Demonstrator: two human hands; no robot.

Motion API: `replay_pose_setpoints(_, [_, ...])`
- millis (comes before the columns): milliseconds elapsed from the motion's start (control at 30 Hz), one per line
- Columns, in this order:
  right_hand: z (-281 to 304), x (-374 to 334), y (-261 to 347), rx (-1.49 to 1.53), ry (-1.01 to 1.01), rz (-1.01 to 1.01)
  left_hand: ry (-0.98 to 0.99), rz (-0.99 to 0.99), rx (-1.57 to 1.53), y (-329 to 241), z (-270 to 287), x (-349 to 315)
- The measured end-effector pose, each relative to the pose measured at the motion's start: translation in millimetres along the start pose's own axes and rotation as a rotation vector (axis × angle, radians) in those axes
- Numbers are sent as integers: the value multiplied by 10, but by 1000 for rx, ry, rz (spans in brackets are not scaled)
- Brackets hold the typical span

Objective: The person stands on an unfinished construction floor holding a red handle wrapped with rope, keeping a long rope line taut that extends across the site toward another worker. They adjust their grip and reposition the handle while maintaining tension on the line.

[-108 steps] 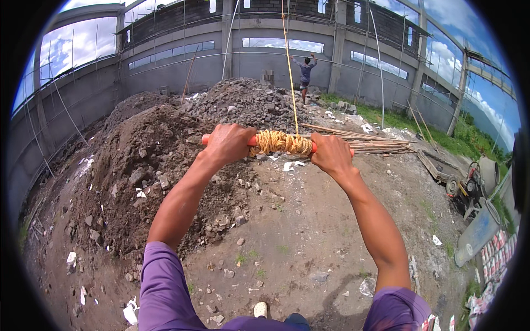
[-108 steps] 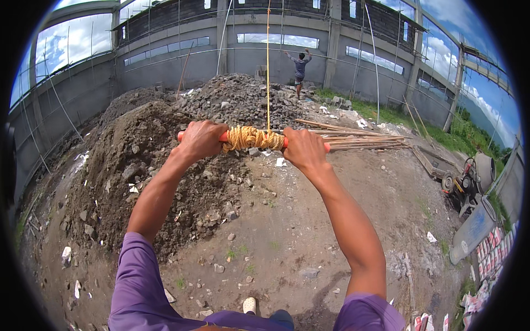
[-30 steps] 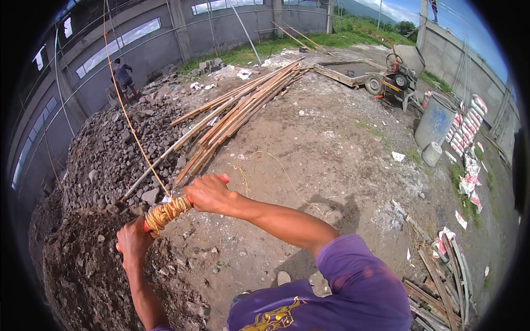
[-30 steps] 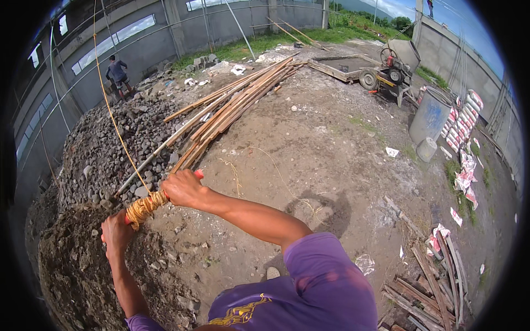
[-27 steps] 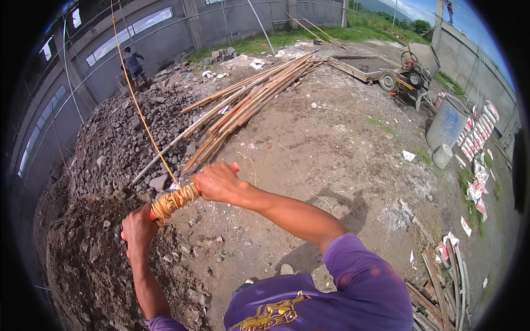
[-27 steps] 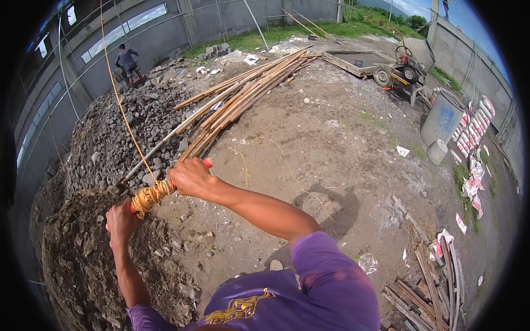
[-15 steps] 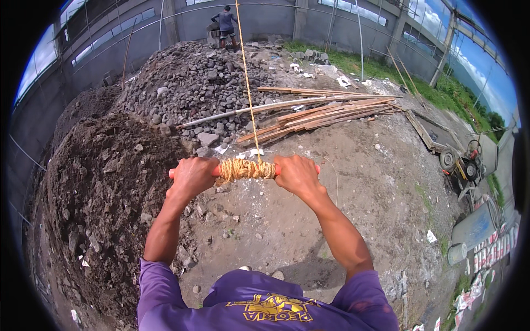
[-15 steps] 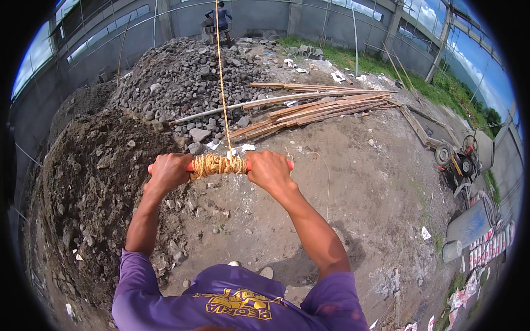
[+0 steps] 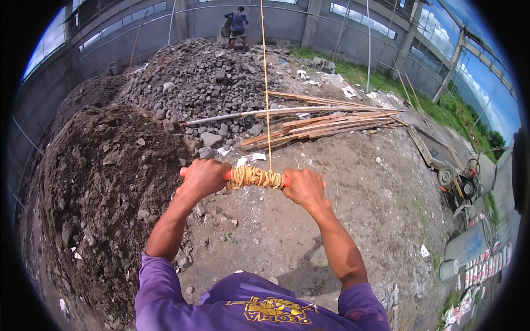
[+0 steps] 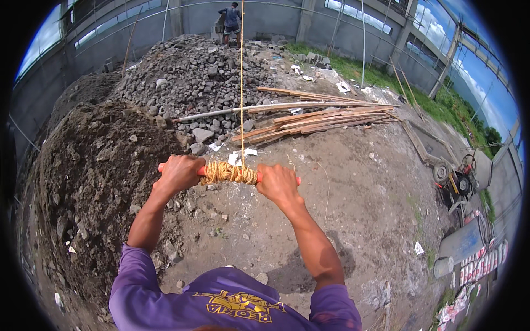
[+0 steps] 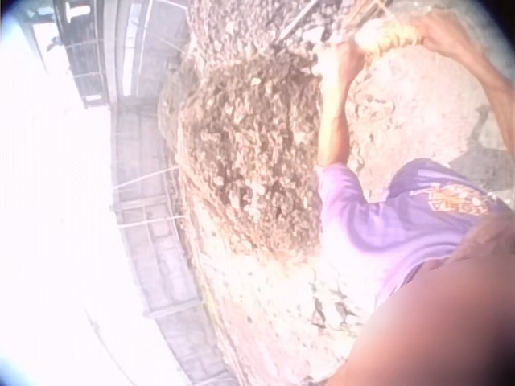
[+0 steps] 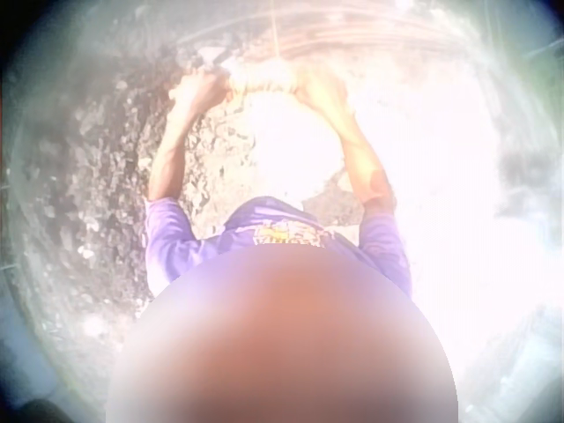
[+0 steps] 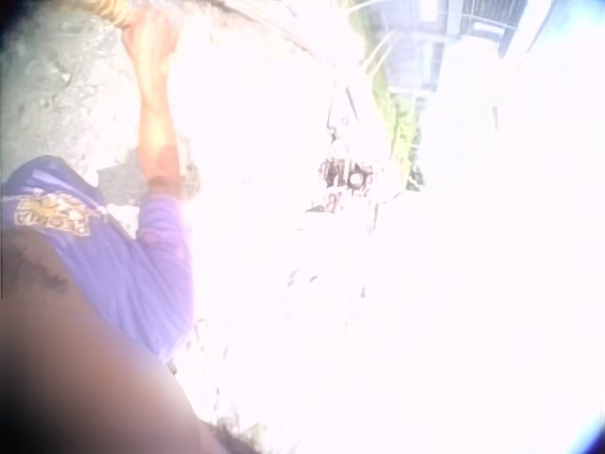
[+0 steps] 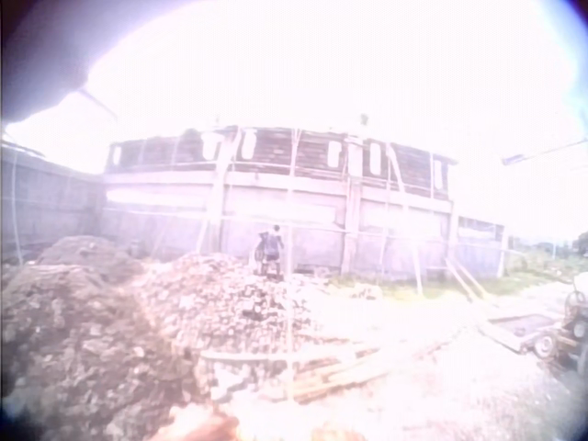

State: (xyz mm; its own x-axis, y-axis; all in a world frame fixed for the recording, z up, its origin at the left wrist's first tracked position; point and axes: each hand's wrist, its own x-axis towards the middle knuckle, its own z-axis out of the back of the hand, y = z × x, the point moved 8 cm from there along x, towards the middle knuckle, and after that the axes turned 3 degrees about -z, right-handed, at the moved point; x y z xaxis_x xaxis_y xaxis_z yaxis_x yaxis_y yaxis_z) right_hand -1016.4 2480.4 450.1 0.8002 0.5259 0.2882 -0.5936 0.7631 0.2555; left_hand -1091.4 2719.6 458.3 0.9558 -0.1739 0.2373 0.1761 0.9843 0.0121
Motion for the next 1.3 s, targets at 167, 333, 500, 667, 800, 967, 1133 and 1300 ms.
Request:
replay_pose_setpoints(167, [-138,-5,-11,1,22,-14,30,-1,-20,21,-67,-8])
replay_pose_setpoints(333, [-167,9,-32,-5,33,-20,13,0,-11,31,-80,-10])
replay_pose_setpoints(500, [-133,26,-31,-27,0,-6,-22,-7,-43,38,-54,2])
replay_pose_setpoints(667, [-121,21,-12,-29,-4,-18,-20,-7,-41,54,-49,-12])
replay_pose_setpoints(800, [-81,9,42,-17,-15,-9,-22,-16,-30,67,-50,-31])
replay_pose_setpoints(967, [-97,-43,95,-17,-12,-8,-2,-12,-17,93,-81,-94])
replay_pose_setpoints(1133, [-178,-82,163,-22,-19,6,17,-7,-7,105,-92,-204])
replay_pose_setpoints(1300, [-213,-137,249,-24,-30,11,-11,-13,-34,124,-43,-320])
